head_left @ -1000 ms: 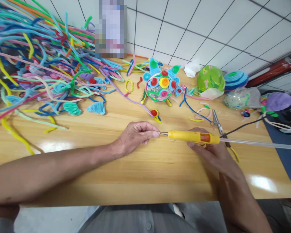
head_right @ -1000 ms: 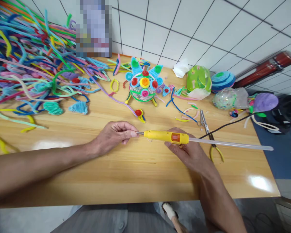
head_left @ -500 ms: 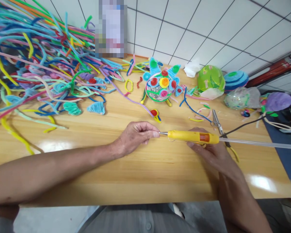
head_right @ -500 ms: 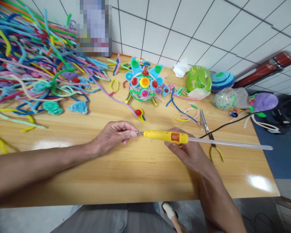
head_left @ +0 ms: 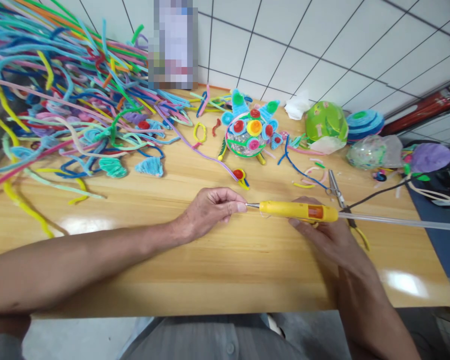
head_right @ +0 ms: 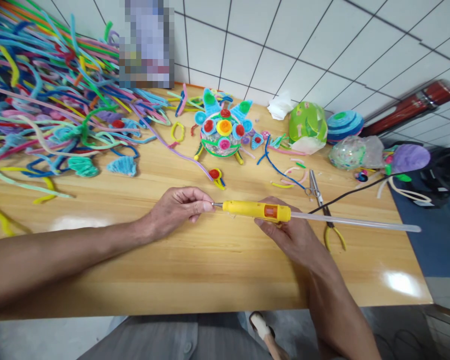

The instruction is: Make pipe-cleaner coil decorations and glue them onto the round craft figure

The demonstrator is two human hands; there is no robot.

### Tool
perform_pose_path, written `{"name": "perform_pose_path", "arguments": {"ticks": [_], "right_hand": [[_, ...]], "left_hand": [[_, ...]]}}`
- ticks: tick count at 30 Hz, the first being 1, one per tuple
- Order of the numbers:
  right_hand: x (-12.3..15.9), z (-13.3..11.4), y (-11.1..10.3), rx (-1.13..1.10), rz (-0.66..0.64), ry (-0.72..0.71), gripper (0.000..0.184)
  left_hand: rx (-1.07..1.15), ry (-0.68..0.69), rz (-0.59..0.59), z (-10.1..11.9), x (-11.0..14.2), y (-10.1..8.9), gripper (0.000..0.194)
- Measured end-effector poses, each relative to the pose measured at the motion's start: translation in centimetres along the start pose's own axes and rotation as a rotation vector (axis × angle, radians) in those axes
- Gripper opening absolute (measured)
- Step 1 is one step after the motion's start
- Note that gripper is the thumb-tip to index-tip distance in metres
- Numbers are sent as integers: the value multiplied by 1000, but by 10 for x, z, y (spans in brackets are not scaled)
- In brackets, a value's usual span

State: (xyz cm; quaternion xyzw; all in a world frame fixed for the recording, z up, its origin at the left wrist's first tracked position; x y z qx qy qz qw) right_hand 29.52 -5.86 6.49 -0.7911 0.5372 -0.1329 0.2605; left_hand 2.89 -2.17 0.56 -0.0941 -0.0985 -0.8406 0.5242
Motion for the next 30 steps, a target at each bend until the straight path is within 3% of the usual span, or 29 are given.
{"name": "perform_pose_path", "arguments": {"ticks": [30], "right_hand": [[-1,-2,0,9,13,-38,5]], "left_hand": [[-21,17,-3,1,1,1,31]]}}
Point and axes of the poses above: each hand's wrist, its own x-axis away from the middle knuckle, its own y-axis out of the palm, z = x × y, the point moved 2 cm from there along -x, towards the middle knuckle, and after that the axes turned 10 degrees about -x, right-handed, at the moved point
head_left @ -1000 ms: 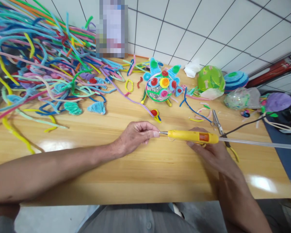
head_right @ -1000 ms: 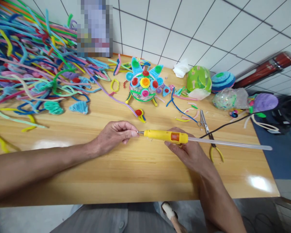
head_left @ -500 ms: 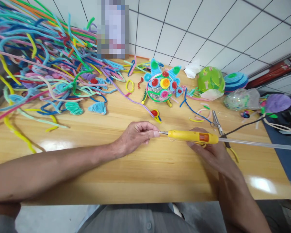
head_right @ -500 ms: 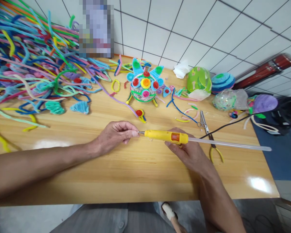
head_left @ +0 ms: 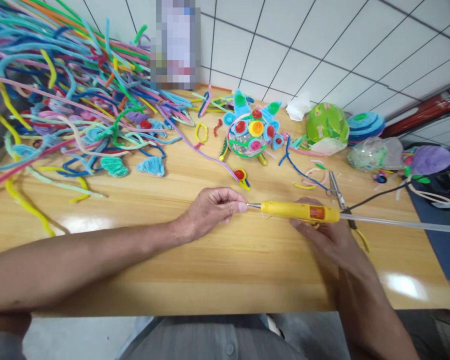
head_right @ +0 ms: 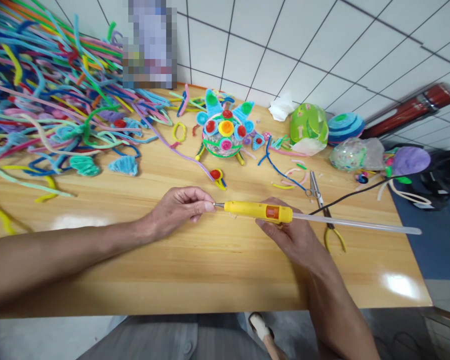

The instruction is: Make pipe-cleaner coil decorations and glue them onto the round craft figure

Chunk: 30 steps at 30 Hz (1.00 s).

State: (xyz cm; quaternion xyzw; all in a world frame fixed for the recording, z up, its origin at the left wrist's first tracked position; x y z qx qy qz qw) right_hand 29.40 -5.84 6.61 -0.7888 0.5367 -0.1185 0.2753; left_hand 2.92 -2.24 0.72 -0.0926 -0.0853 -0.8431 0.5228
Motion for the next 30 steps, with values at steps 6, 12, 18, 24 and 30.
{"name": "perform_pose_path", "arguments": {"ticks": [6,12,18,24,30], "right_hand": [[0,0,0,0,7,5,4],[1,2,-1,4,10,38,8],[-1,1,0,-8,14,38,9],[1,1,0,4,16,52,12],[0,1,1,-7,20,53,14]], "left_hand": [[-19,21,-13,0,1,-1,30],[-9,28,-17,1,1,-2,31],[-3,43,-25,4,2,-2,28],[-4,33,-22,3,1,-2,28],[-10,19,-20,2,1,-2,31]]}}
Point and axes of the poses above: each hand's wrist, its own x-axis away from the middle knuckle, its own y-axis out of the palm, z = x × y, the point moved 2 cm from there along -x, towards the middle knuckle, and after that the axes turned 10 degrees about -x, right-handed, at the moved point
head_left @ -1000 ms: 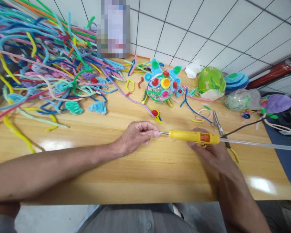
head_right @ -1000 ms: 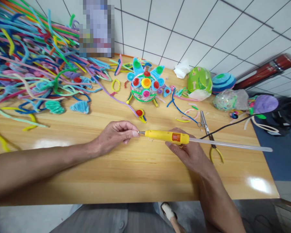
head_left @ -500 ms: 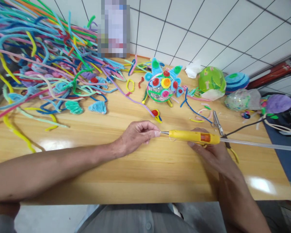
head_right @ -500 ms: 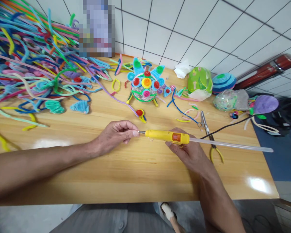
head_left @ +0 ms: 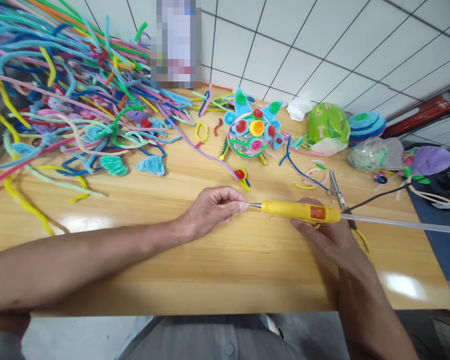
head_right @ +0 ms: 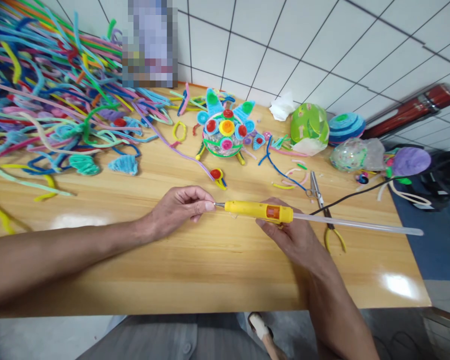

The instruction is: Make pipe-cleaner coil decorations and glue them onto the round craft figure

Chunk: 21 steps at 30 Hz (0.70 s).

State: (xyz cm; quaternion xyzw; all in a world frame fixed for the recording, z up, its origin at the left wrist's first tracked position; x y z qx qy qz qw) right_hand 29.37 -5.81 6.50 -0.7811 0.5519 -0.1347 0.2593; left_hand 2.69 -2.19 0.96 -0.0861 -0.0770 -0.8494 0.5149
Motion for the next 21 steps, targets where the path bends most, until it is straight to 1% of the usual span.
{"name": "perform_pose_path", "arguments": {"ticks": [8,21], "right_hand": [[0,0,0,-27,-2,-5,9],[2,2,0,-19,4,-2,8]], "left_hand": [[2,18,-4,1,1,0,27],[13,29,-3,2,0,0,24]]}}
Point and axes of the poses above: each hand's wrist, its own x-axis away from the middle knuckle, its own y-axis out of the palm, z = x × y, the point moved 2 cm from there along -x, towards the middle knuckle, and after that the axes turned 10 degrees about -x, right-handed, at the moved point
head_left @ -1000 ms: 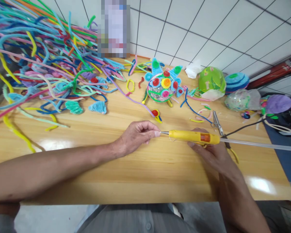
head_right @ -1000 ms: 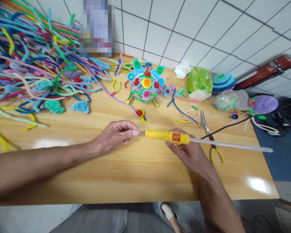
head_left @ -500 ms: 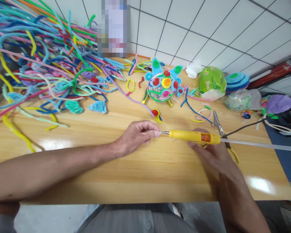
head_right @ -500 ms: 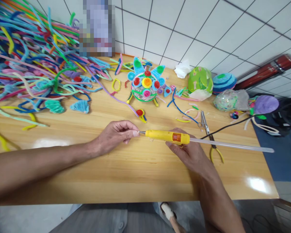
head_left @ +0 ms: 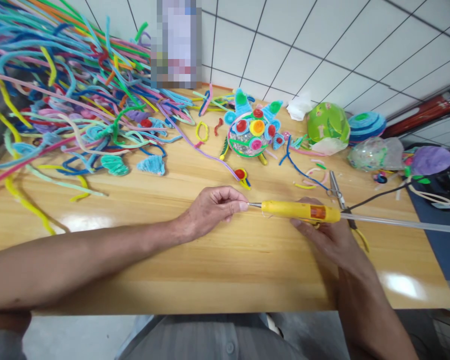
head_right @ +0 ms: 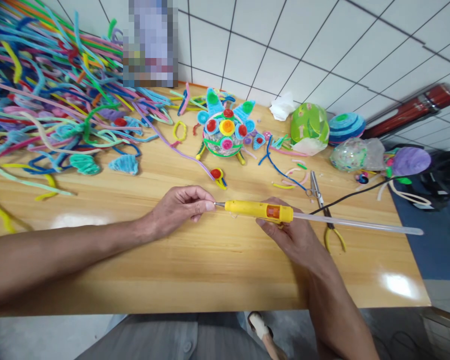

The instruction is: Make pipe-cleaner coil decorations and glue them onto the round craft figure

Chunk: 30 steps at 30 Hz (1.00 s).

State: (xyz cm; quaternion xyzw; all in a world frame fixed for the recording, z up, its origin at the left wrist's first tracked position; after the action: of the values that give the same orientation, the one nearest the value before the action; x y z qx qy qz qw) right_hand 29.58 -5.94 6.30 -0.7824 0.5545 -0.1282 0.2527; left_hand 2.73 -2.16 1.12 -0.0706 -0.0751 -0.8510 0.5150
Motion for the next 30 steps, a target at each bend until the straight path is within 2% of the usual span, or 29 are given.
{"name": "perform_pose_path", "arguments": {"ticks": [30], "right_hand": [[-1,1,-1,4,37,48,12]], "left_hand": [[9,-1,-7,-3,0,0,25]]}}
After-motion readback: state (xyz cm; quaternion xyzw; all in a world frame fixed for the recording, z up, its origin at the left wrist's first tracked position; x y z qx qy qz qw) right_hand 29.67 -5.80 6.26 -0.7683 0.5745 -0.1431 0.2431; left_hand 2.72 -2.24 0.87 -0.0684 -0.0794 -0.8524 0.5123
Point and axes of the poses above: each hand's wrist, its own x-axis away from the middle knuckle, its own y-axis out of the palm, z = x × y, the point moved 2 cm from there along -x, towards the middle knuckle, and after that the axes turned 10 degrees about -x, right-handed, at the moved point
